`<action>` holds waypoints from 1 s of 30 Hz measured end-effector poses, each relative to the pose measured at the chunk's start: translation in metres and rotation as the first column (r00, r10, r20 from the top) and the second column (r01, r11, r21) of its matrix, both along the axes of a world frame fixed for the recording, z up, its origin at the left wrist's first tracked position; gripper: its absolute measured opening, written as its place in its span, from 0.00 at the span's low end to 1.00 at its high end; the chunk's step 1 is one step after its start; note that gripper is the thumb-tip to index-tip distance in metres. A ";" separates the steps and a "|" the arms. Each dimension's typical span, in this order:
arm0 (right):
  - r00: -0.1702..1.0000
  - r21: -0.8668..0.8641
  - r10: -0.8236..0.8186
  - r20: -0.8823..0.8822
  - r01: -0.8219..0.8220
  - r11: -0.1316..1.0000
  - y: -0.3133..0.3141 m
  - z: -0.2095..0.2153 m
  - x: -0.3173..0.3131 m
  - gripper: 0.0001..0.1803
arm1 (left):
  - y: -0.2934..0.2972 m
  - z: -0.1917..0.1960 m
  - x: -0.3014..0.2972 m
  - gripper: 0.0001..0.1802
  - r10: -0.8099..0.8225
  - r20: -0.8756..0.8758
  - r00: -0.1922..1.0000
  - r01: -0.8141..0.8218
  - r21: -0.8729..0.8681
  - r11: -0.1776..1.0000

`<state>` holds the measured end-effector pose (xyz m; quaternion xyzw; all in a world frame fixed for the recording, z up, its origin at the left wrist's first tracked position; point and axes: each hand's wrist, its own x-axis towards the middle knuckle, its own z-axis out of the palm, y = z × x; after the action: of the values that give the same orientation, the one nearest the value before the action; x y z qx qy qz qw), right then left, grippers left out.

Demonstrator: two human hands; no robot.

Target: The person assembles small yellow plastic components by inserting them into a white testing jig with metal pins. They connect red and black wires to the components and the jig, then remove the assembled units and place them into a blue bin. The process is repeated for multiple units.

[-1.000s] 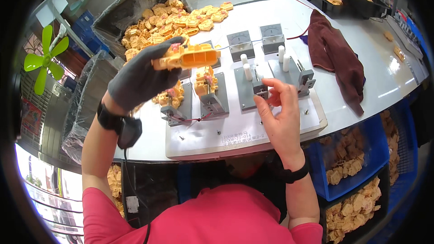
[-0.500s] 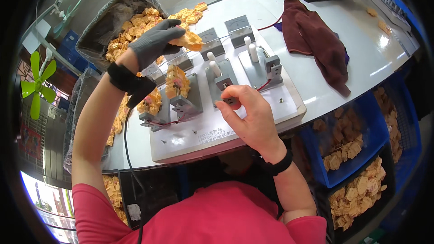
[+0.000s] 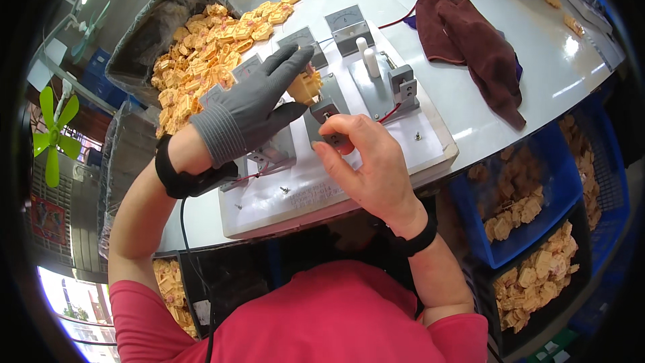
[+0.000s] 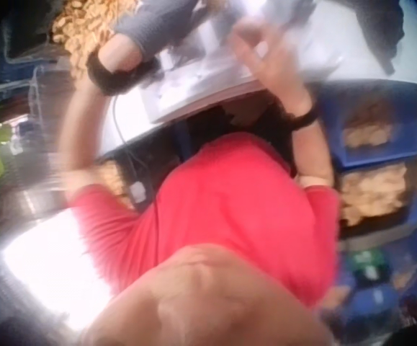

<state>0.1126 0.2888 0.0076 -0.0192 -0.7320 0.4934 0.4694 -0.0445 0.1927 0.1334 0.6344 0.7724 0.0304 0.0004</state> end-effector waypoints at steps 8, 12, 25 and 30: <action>0.994 0.092 -0.092 0.064 0.086 0.992 -0.006 -0.001 -0.004 0.16 | 0.002 -0.010 -0.010 0.41 -0.002 0.086 0.996 0.016 -0.156 0.988; 0.968 -0.091 -0.247 0.047 0.250 0.964 -0.005 0.002 -0.005 0.20 | -0.038 0.029 -0.011 0.38 -0.035 0.214 0.976 0.002 0.150 0.989; 0.861 0.422 -0.206 0.465 -0.012 0.906 -0.003 0.017 0.024 0.09 | -0.291 -0.126 -0.019 0.31 0.645 0.390 0.658 -0.753 0.322 0.574; 0.814 0.434 -0.229 0.535 -0.032 0.900 -0.003 0.015 0.019 0.07 | -0.291 -0.190 0.002 0.24 0.748 0.177 0.640 -0.747 0.372 0.551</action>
<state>0.1315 0.2859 0.0225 -0.1030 -0.9259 0.2680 0.2454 -0.0425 -0.0984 -0.0566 0.2311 0.9430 0.1889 -0.1473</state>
